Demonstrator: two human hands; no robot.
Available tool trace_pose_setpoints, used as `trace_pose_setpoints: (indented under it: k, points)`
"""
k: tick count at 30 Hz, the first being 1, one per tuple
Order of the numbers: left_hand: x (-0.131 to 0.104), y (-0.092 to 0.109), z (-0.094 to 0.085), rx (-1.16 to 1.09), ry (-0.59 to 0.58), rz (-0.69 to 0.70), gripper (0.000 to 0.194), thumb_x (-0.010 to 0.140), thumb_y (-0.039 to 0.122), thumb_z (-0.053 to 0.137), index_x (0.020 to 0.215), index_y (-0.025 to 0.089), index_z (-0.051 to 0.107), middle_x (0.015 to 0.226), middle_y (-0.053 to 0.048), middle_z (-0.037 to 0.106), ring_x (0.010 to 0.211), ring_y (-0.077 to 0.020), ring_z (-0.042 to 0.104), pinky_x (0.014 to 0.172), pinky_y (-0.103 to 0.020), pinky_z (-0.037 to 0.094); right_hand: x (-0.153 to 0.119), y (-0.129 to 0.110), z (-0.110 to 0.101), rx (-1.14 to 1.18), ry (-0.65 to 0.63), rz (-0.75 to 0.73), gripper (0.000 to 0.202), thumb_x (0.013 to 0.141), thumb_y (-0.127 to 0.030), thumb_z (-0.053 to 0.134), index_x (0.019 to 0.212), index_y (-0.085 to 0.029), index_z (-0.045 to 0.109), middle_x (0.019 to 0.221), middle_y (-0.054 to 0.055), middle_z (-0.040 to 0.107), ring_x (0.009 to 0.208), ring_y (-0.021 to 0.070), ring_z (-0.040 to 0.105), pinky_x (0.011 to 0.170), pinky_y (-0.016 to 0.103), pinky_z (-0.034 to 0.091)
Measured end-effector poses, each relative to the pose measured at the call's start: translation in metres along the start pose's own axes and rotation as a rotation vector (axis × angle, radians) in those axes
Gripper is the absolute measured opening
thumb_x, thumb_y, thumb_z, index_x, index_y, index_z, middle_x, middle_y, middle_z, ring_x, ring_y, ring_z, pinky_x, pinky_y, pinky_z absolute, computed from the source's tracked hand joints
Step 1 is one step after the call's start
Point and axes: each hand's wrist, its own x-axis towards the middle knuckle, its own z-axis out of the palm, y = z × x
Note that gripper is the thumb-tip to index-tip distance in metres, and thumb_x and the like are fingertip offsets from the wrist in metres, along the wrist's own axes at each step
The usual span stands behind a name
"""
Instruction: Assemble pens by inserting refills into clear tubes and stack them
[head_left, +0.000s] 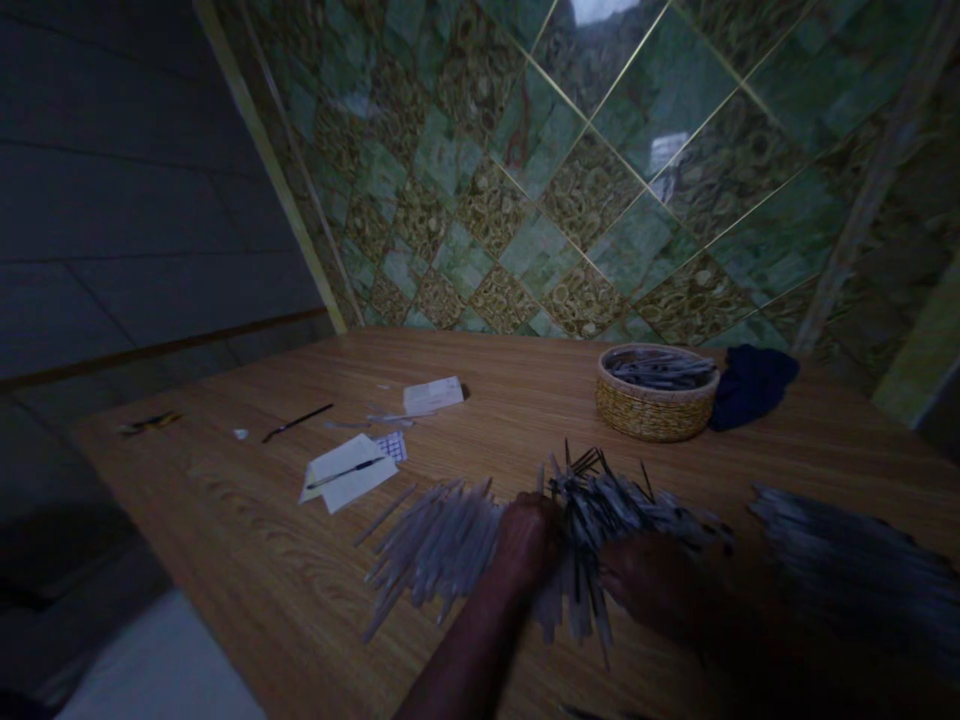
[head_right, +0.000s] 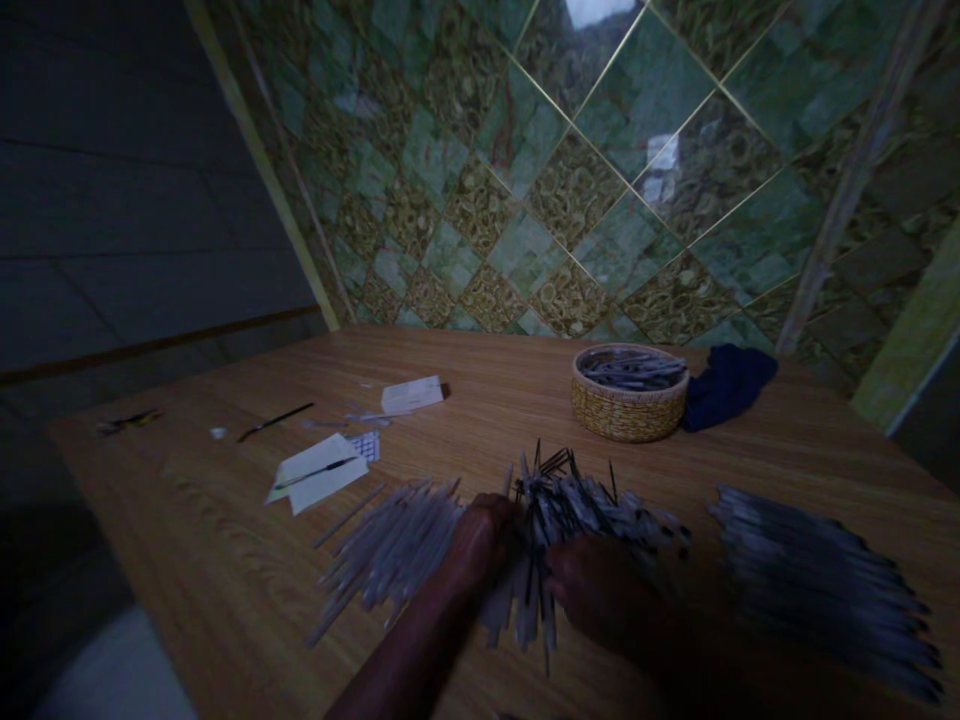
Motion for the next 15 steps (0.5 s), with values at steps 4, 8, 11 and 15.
trace_pose_setpoints:
  k: [4, 8, 11, 15]
  points:
    - [-0.001, -0.003, -0.007, 0.02, 0.019, -0.13, 0.022, 0.075, 0.011, 0.048, 0.085, 0.016, 0.066, 0.09, -0.011, 0.065, 0.091, -0.0224, 0.057, 0.076, -0.028, 0.041, 0.004, -0.007, 0.015, -0.069, -0.004, 0.016, 0.019, 0.079, -0.02, 0.048, 0.081, -0.017, 0.067, 0.077, 0.013, 0.071, 0.07, 0.0281, 0.067, 0.058, 0.032, 0.042]
    - [-0.002, -0.006, -0.014, 0.019, 0.018, -0.22, 0.019, 0.077, 0.014, 0.048, 0.081, 0.016, 0.067, 0.088, -0.011, 0.066, 0.087, -0.0215, 0.059, 0.071, -0.027, 0.041, 0.005, -0.004, 0.026, -0.126, -0.002, 0.008, 0.026, 0.08, -0.014, 0.042, 0.079, -0.016, 0.068, 0.072, 0.013, 0.071, 0.066, 0.0267, 0.067, 0.054, 0.03, 0.042]
    - [-0.003, -0.011, -0.021, 0.024, -0.006, -0.281, 0.019, 0.075, 0.013, 0.049, 0.081, 0.016, 0.067, 0.09, -0.011, 0.067, 0.087, -0.0207, 0.06, 0.07, -0.026, 0.041, 0.005, -0.002, 0.028, -0.156, -0.039, 0.032, 0.027, 0.076, -0.01, 0.043, 0.078, -0.016, 0.069, 0.072, 0.014, 0.071, 0.066, 0.0266, 0.068, 0.052, 0.029, 0.041]
    - [-0.004, -0.018, -0.029, 0.035, -0.049, -0.328, 0.023, 0.075, 0.012, 0.046, 0.082, 0.018, 0.068, 0.09, -0.01, 0.07, 0.087, -0.0204, 0.064, 0.066, -0.025, 0.04, 0.005, 0.0, 0.03, -0.089, -0.03, 0.091, 0.026, 0.074, -0.008, 0.044, 0.077, -0.015, 0.069, 0.071, 0.017, 0.07, 0.066, 0.0295, 0.068, 0.051, 0.032, 0.04]
